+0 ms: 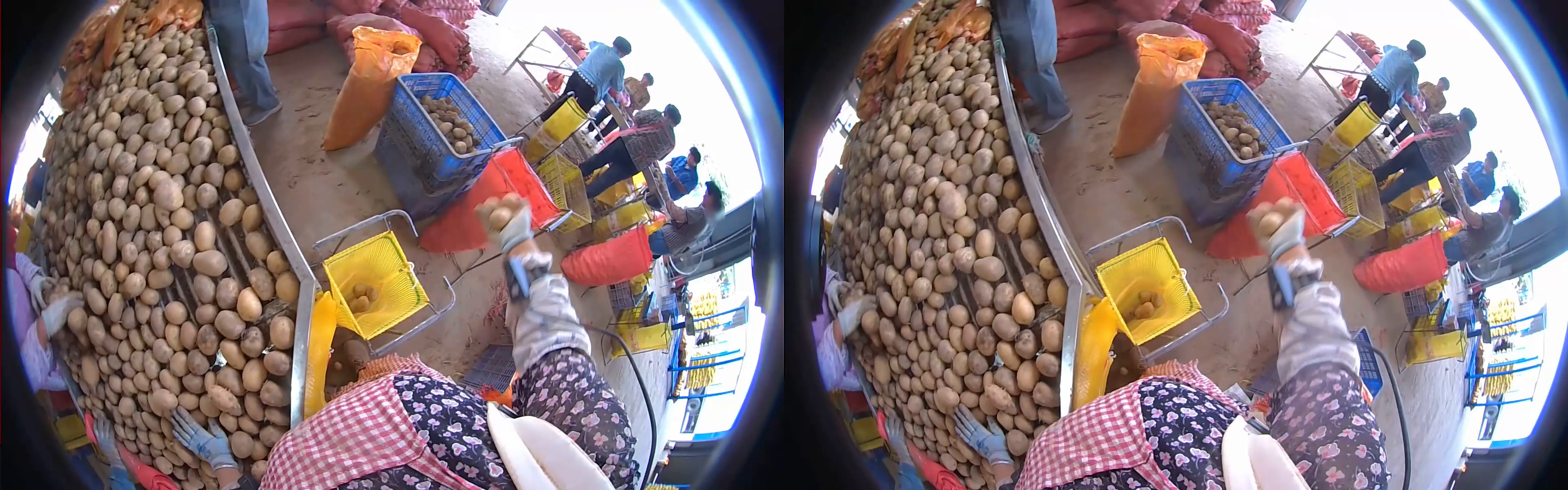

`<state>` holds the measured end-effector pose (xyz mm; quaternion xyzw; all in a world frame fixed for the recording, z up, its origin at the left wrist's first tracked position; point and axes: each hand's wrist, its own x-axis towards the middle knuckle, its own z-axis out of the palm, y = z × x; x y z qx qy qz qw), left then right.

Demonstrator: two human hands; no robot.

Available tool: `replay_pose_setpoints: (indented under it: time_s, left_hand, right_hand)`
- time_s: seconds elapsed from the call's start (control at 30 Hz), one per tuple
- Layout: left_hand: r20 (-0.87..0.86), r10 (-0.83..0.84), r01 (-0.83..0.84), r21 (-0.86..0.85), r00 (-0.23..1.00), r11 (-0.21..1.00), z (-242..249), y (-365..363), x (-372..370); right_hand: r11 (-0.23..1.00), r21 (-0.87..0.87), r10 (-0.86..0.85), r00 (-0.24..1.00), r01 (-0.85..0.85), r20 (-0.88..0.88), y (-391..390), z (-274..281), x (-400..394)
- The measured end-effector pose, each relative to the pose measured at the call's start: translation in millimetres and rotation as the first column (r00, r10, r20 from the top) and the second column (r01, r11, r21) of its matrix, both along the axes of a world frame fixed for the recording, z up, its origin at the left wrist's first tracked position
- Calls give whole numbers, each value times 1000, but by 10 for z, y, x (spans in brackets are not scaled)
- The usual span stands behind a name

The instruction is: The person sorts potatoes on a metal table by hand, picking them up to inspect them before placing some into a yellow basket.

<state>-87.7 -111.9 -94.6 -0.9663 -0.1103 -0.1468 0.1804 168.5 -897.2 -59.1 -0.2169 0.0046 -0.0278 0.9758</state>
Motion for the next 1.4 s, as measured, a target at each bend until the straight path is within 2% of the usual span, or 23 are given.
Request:
replay_pose_setpoints:
  time_s: [0.03,0.07,0.13,0.2,0.23,0.27,0.3,0.33,0.37,0.43,0.47,0.53,0.6,0.7,0.77,0.83,0.9,1.03,1.1,1.17,1.23,1.33,1.4]
  left_hand:
    - [-210,189,-209,-75,959,975,218,-176,48]
    - [-207,187,-206,-76,960,976,167,-122,57]
    - [-51,28,-34,-107,998,994,-11,50,-18]
    - [-55,12,-24,-224,998,974,11,34,19]
    - [-217,189,-242,-248,958,938,351,-322,153]
    - [-109,161,-174,-123,981,977,162,-241,80]
    - [-147,185,-215,-223,972,951,336,-373,138]
    - [-159,196,-228,-216,968,949,446,-408,152]
    - [-53,65,-77,-275,997,958,423,-340,87]
    - [-36,66,-74,-317,997,945,388,-308,76]
    - [-35,62,-70,-343,997,937,382,-300,86]
    - [-29,46,-53,-391,999,919,337,-271,59]
    - [7,39,-32,-451,999,892,319,-222,-6]
    - [400,160,75,-511,903,856,719,-304,-253]
    - [518,434,-22,-624,737,781,707,-451,-635]
    - [527,607,-70,-718,595,693,660,-653,-1054]
    - [422,848,-20,-892,320,452,514,-807,-1467]
    - [404,903,30,-914,146,404,529,-1255,-1815]
    - [383,872,-155,-884,304,442,637,-1380,-1732]
    - [15,609,-297,-863,793,408,952,-1364,-1595]
    - [74,440,-276,-684,895,675,677,-1506,-1334]
    - [111,532,-334,-667,839,666,516,-1313,-1292]
    - [31,604,-444,-649,796,618,597,-1278,-1443]
  right_hand:
    - [939,-86,-344,892,333,-295,-120,343,172]
    - [770,-259,-621,592,583,-514,-215,641,289]
    - [767,-330,-636,720,550,-278,-522,657,377]
    - [880,-390,-381,894,272,-237,-794,276,486]
    - [889,-440,-240,948,128,-210,-934,86,509]
    - [871,-484,-175,974,86,-144,-551,42,514]
    - [852,-523,-149,971,29,-189,-87,159,527]
    - [705,-709,-376,856,15,-356,439,317,616]
    - [635,-770,-333,878,-61,-344,824,400,623]
    - [556,-819,-236,918,-141,-318,1499,350,717]
    - [358,-922,-109,974,-148,-199,1832,356,624]
    - [61,-990,221,965,129,139,2670,455,297]
    - [-250,-849,575,777,465,256,3349,624,58]
    - [-72,-729,886,380,681,267,4201,772,-225]
    - [80,-643,940,157,762,303,4548,644,-369]
    - [177,-619,955,19,766,296,4810,518,-511]
    - [364,-620,920,-166,695,354,5011,455,-668]
    - [459,-628,886,-374,629,272,5240,341,-849]
    - [418,-642,896,-406,643,177,5378,415,-962]
    - [322,-620,911,-412,715,-1,5552,421,-1112]
    - [327,-618,883,-464,715,-71,5779,446,-1249]
    - [280,-629,861,-480,725,-169,5923,486,-1391]
    - [322,-672,875,-481,667,-58,5907,421,-1408]
